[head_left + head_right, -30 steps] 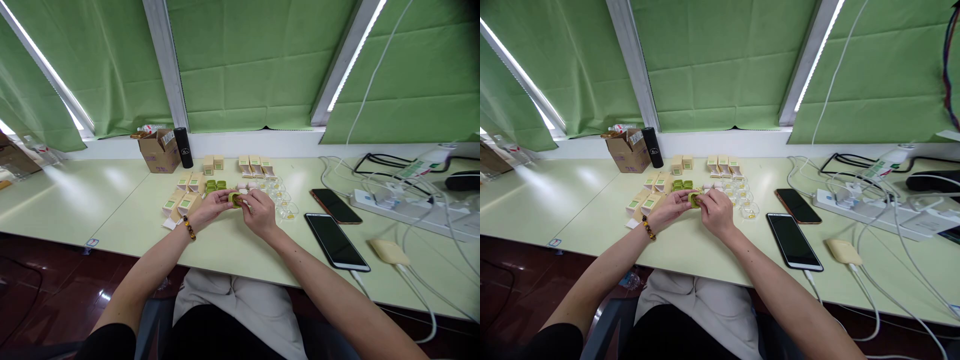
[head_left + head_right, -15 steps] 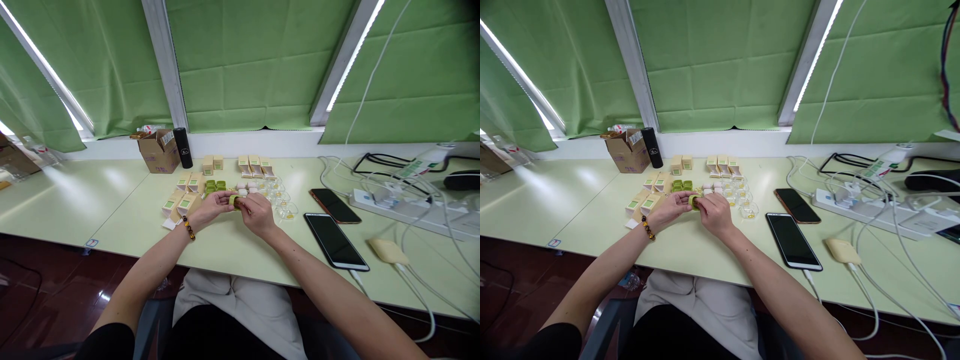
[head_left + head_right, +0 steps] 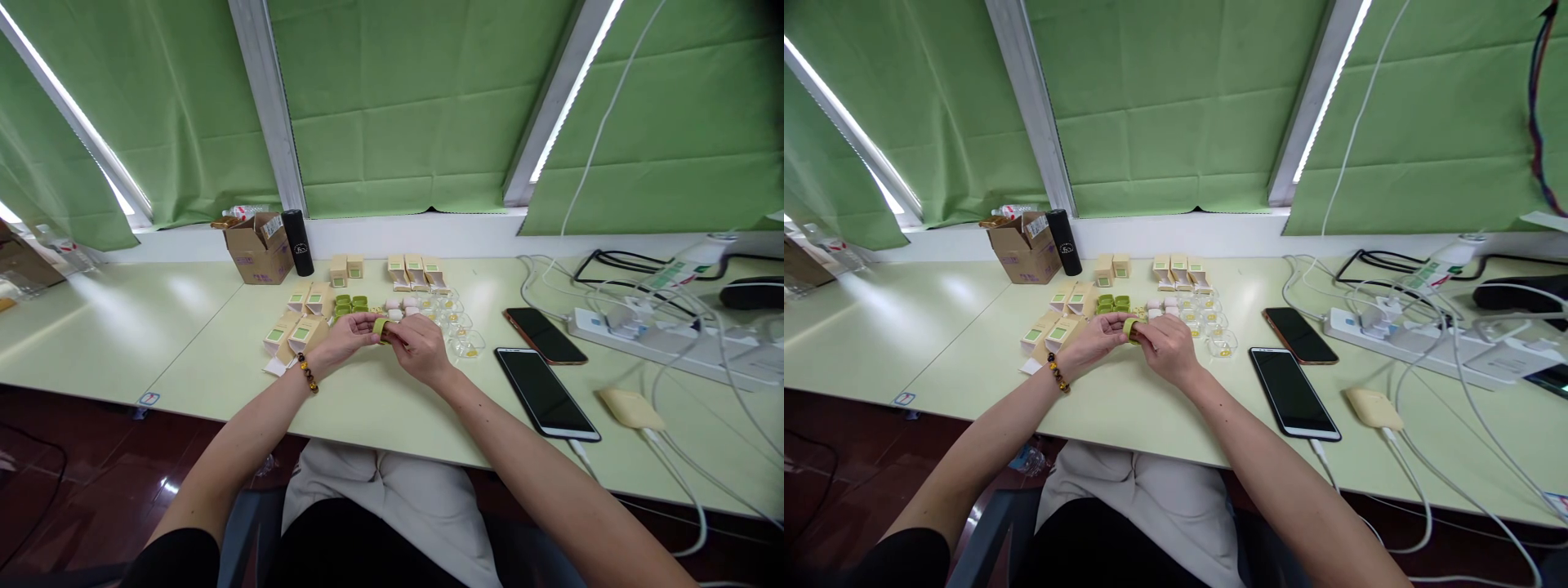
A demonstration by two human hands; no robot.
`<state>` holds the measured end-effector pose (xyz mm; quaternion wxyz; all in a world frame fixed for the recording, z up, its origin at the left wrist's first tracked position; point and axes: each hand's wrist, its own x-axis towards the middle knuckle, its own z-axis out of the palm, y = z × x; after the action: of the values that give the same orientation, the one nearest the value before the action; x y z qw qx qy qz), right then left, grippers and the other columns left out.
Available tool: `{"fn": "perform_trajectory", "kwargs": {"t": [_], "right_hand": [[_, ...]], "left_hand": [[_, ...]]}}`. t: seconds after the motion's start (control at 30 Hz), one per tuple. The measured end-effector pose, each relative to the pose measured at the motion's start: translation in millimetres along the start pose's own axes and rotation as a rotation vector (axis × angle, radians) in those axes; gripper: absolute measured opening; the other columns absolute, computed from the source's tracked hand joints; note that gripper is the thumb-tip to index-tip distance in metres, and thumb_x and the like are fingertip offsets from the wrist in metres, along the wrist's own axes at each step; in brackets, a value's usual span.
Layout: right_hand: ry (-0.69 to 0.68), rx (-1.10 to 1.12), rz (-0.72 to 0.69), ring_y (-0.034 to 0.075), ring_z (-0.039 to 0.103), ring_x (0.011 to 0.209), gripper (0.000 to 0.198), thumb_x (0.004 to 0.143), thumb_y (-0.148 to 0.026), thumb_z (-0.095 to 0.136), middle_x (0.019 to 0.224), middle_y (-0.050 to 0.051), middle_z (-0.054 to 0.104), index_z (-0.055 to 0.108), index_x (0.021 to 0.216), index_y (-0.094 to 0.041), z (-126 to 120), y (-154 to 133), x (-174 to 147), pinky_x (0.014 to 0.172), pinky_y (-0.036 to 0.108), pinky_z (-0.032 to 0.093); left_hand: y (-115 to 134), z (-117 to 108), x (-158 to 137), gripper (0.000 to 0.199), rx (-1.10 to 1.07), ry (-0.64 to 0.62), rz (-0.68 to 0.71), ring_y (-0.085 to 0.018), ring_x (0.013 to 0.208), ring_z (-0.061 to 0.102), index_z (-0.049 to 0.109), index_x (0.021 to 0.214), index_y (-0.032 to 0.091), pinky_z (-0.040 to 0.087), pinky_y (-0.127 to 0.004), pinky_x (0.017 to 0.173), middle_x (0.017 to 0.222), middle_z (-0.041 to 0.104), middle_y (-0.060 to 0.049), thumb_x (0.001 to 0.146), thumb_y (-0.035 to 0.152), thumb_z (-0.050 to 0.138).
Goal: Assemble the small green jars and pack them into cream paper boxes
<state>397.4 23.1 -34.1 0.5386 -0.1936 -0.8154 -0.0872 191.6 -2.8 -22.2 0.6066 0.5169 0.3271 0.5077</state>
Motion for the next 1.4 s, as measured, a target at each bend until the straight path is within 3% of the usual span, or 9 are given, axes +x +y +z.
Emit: {"fn": "perform_trajectory", "kwargs": {"t": [0.17, 0.27, 0.4, 0.47, 0.67, 0.8, 0.9, 1.03, 1.4], "right_hand": [[-0.015, -0.020, -0.035, 0.019, 0.067, 0.065, 0.017, 0.102, -0.022, 0.060, 0.077, 0.005, 0.076, 0.077, 0.108, -0.022, -8, 3, 0, 0.064, 0.034, 0.050], [0.027, 0.025, 0.015, 0.022, 0.073, 0.077, 0.020, 0.101, -0.023, 0.062, 0.092, 0.009, 0.079, 0.072, 0.117, -0.022, -10, 2, 0, 0.066, 0.035, 0.057], [-0.006, 0.098, 0.179, 0.027, 0.075, 0.097, 0.049, 0.098, -0.038, 0.071, 0.129, 0.018, 0.072, 0.058, 0.142, -0.022, -6, -3, -1, 0.065, 0.037, 0.064], [-0.050, 0.106, 0.224, 0.028, 0.074, 0.104, 0.059, 0.097, -0.042, 0.073, 0.139, 0.019, 0.067, 0.052, 0.148, -0.023, -2, -5, -2, 0.066, 0.038, 0.066], [-0.033, 0.084, 0.202, 0.031, 0.072, 0.119, 0.040, 0.101, -0.035, 0.068, 0.128, 0.015, 0.074, 0.058, 0.138, -0.025, 8, -2, -10, 0.075, 0.040, 0.069], [0.003, 0.147, 0.258, 0.030, 0.074, 0.114, 0.038, 0.099, -0.031, 0.070, 0.128, 0.015, 0.073, 0.059, 0.135, -0.025, 7, -3, -9, 0.069, 0.038, 0.069], [0.020, 0.167, 0.284, 0.029, 0.074, 0.112, 0.038, 0.098, -0.032, 0.071, 0.127, 0.014, 0.073, 0.059, 0.134, -0.026, 5, -4, -7, 0.069, 0.039, 0.070], [0.027, 0.173, 0.273, 0.029, 0.074, 0.113, 0.039, 0.098, -0.032, 0.071, 0.128, 0.014, 0.073, 0.059, 0.134, -0.026, 6, -3, -8, 0.070, 0.039, 0.071], [0.007, 0.146, 0.216, 0.032, 0.073, 0.120, 0.035, 0.100, -0.030, 0.068, 0.128, 0.016, 0.075, 0.062, 0.134, -0.025, 8, -2, -10, 0.069, 0.040, 0.071]], "left_hand": [[8, 4, -2, 0.069, -0.020, 0.005, 0.045, -0.020, 0.098, 0.073, 0.078, 0.113, 0.011, 0.057, -0.036, 0.094, 0.105, 0.080, -0.013, 0.058, 0.040, 0.107], [11, 5, -2, 0.068, 0.006, 0.089, 0.097, -0.019, 0.101, 0.073, 0.076, 0.113, 0.012, 0.056, -0.035, 0.096, 0.107, 0.079, -0.011, 0.057, 0.039, 0.107], [10, 7, -2, 0.067, 0.123, 0.224, 0.179, -0.018, 0.100, 0.071, 0.074, 0.112, 0.014, 0.056, -0.037, 0.100, 0.107, 0.076, -0.008, 0.056, 0.033, 0.106], [8, 10, -2, 0.066, 0.190, 0.254, 0.204, -0.017, 0.097, 0.069, 0.072, 0.112, 0.014, 0.057, -0.037, 0.098, 0.105, 0.075, -0.008, 0.057, 0.032, 0.105], [1, 16, -5, 0.065, 0.354, 0.258, 0.269, -0.017, 0.092, 0.066, 0.071, 0.112, 0.016, 0.057, -0.035, 0.090, 0.108, 0.073, -0.008, 0.060, 0.039, 0.103], [5, 18, -12, 0.050, 0.477, 0.276, 0.389, -0.018, 0.096, 0.066, 0.069, 0.119, 0.019, 0.056, -0.035, 0.094, 0.120, 0.071, -0.011, 0.082, 0.046, 0.089], [10, 18, -16, 0.029, 0.628, 0.335, 0.500, -0.019, 0.094, 0.064, 0.070, 0.105, 0.019, 0.053, -0.034, 0.088, 0.111, 0.069, -0.010, 0.095, 0.046, 0.076], [14, 21, -19, 0.022, 0.768, 0.342, 0.541, -0.018, 0.085, 0.058, 0.068, 0.092, 0.020, 0.048, -0.032, 0.079, 0.095, 0.066, -0.007, 0.098, 0.041, 0.071], [10, 22, -18, 0.016, 0.810, 0.321, 0.535, -0.017, 0.083, 0.057, 0.068, 0.091, 0.020, 0.046, -0.032, 0.078, 0.092, 0.065, -0.005, 0.100, 0.034, 0.067]]}}
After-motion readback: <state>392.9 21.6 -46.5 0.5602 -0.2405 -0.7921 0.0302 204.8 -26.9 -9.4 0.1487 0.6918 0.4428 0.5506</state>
